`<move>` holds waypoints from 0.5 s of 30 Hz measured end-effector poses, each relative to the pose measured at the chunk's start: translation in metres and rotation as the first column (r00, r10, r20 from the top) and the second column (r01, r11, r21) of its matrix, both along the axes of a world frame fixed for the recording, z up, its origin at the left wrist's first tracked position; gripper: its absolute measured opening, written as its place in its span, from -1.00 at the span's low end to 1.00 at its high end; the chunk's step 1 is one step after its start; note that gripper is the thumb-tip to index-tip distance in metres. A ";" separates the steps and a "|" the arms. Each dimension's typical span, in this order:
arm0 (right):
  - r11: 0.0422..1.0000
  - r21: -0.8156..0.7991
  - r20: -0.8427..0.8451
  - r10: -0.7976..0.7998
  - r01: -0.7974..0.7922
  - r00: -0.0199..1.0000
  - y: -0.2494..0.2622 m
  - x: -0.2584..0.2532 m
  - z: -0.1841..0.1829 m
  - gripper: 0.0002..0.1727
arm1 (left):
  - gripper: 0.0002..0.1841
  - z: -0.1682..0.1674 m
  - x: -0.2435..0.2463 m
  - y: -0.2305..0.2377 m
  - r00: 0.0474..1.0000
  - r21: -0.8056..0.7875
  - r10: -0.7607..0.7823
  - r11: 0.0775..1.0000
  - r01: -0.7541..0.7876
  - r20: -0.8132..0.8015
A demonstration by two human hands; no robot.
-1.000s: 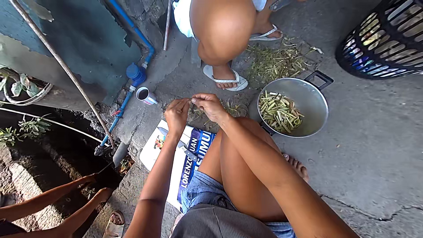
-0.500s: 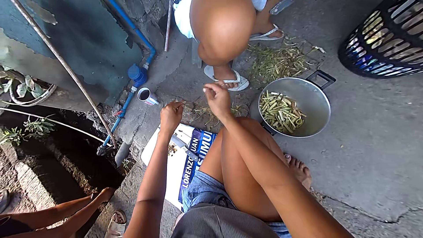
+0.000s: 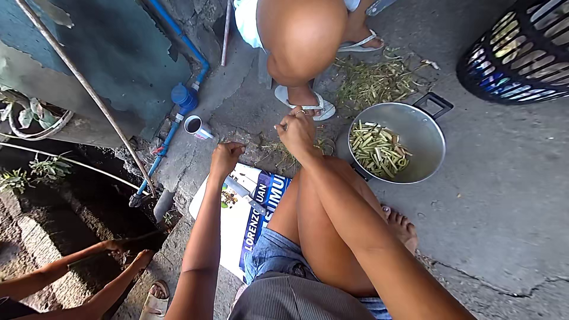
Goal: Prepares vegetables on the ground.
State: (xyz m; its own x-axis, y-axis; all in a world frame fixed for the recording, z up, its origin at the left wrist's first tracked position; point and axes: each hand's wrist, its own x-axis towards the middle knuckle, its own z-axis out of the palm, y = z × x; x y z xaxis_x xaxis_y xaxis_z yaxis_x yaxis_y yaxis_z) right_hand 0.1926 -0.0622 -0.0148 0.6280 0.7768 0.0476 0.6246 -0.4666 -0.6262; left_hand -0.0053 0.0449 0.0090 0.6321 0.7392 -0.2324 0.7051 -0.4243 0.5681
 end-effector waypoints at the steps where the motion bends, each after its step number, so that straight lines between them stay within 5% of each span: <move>1: 1.000 0.001 0.012 0.002 -0.003 1.000 0.000 0.001 -0.001 -0.74 | -0.73 0.000 0.001 -0.001 1.000 0.003 -0.002 1.000 0.002 -0.008; 5: 0.999 -0.019 -0.036 0.035 -0.035 0.999 -0.002 0.003 0.000 -0.63 | -0.73 0.003 0.001 -0.009 1.000 0.021 -0.019 1.000 0.019 -0.003; 9: 0.993 0.112 0.023 0.044 -0.046 0.999 0.000 -0.001 -0.004 -0.83 | -0.72 0.003 0.001 -0.010 0.999 0.024 -0.034 0.999 0.034 -0.001; 12: 0.961 0.234 0.029 0.145 -0.147 0.989 0.002 -0.006 -0.009 -0.68 | -0.72 0.003 0.000 -0.011 0.999 0.008 -0.031 0.999 0.031 -0.011; 15: 0.873 0.329 0.107 0.344 -0.360 0.933 0.003 -0.014 -0.012 -0.74 | -0.72 0.004 0.002 -0.013 0.999 0.002 -0.041 0.999 0.041 -0.027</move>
